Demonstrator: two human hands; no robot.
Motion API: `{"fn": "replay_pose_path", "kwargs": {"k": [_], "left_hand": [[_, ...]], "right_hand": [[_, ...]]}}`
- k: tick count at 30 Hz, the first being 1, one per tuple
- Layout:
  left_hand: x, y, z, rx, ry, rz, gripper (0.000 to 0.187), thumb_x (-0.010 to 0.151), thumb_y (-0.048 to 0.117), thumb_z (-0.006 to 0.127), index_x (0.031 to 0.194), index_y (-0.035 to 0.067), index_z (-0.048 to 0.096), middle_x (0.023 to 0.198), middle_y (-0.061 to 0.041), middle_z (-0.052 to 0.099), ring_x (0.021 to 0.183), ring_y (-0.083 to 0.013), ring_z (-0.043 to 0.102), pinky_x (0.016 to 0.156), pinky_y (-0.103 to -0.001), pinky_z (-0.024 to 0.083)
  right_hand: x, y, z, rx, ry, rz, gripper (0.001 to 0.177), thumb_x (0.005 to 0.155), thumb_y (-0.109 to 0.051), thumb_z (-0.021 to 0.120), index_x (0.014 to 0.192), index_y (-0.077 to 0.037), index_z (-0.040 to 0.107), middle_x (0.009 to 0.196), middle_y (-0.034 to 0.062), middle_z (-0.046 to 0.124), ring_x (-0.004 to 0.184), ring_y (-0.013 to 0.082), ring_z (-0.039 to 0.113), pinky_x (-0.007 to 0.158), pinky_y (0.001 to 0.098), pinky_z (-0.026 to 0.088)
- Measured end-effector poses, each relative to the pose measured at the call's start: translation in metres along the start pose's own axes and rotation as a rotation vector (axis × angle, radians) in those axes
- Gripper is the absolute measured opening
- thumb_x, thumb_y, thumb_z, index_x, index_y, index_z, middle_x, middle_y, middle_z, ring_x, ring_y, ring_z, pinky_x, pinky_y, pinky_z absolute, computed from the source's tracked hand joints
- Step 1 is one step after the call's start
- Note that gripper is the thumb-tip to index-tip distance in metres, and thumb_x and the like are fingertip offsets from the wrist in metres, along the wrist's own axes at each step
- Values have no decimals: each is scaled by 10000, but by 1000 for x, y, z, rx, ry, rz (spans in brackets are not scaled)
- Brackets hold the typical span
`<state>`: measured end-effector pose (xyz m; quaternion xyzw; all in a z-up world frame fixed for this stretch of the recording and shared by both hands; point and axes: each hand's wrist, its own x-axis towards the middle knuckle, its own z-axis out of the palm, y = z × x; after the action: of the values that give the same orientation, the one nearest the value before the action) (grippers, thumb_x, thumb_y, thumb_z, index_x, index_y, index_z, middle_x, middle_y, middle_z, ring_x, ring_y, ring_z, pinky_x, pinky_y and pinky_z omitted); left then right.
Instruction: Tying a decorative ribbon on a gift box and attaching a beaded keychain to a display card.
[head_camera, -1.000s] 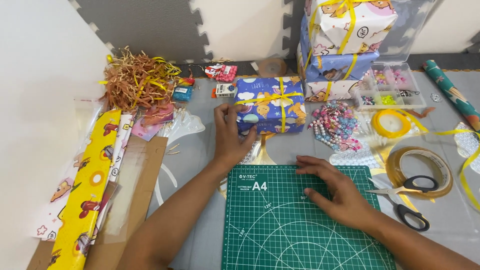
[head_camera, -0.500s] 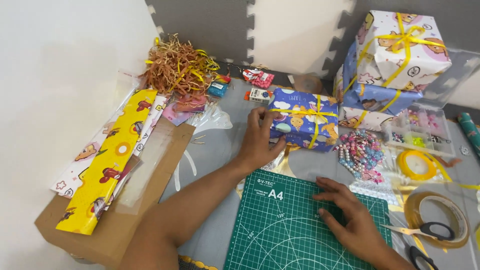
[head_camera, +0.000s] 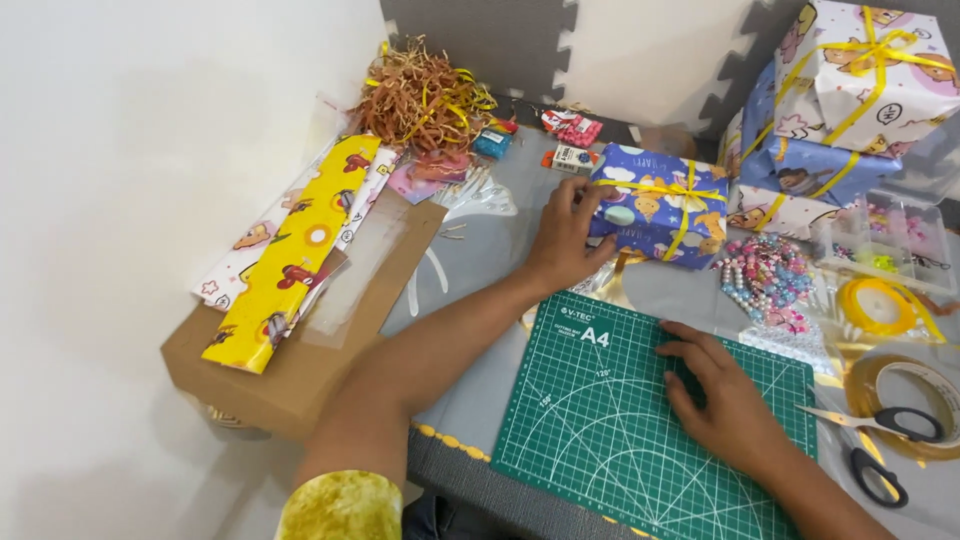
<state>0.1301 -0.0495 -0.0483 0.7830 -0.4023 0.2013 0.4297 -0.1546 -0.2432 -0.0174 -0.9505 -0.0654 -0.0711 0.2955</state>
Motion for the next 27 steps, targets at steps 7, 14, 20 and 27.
{"fn": "replay_pose_path", "kwargs": {"k": [7,14,20,27], "left_hand": [[-1,5,0,88,-13,-3,664,1032,368,849,1592,220,526,1606,-176,482,1446,-361,611,1097,-528,605],[-4,9,-4,88,-53,-51,698,1047,392,858,1624,271,484,1669,-179,464,1526,-349,594,1136,-521,625],[-5,8,-13,46,-62,-44,691,1026,329,831,1631,279,501,1653,-159,476,1491,-377,607,1142,-581,581],[-5,8,-15,-113,-60,-58,679,1029,356,872,1612,248,541,1638,-180,453,1557,-367,573,1087,-488,689]], "right_hand": [[-2,0,1,-55,10,-113,327,1110,-202,617,1409,-92,692,1679,156,625,1578,375,592,1211,561,551],[-2,-2,1,-79,10,-109,346,1104,-200,616,1422,-83,687,1690,160,628,1561,382,608,1206,568,555],[-2,0,3,-84,-7,-65,357,1098,-220,625,1430,-113,700,1700,106,629,1590,336,591,1237,548,541],[-2,-1,1,-61,-18,-26,338,1094,-225,637,1411,-132,709,1709,93,629,1600,325,589,1259,546,526]]}}
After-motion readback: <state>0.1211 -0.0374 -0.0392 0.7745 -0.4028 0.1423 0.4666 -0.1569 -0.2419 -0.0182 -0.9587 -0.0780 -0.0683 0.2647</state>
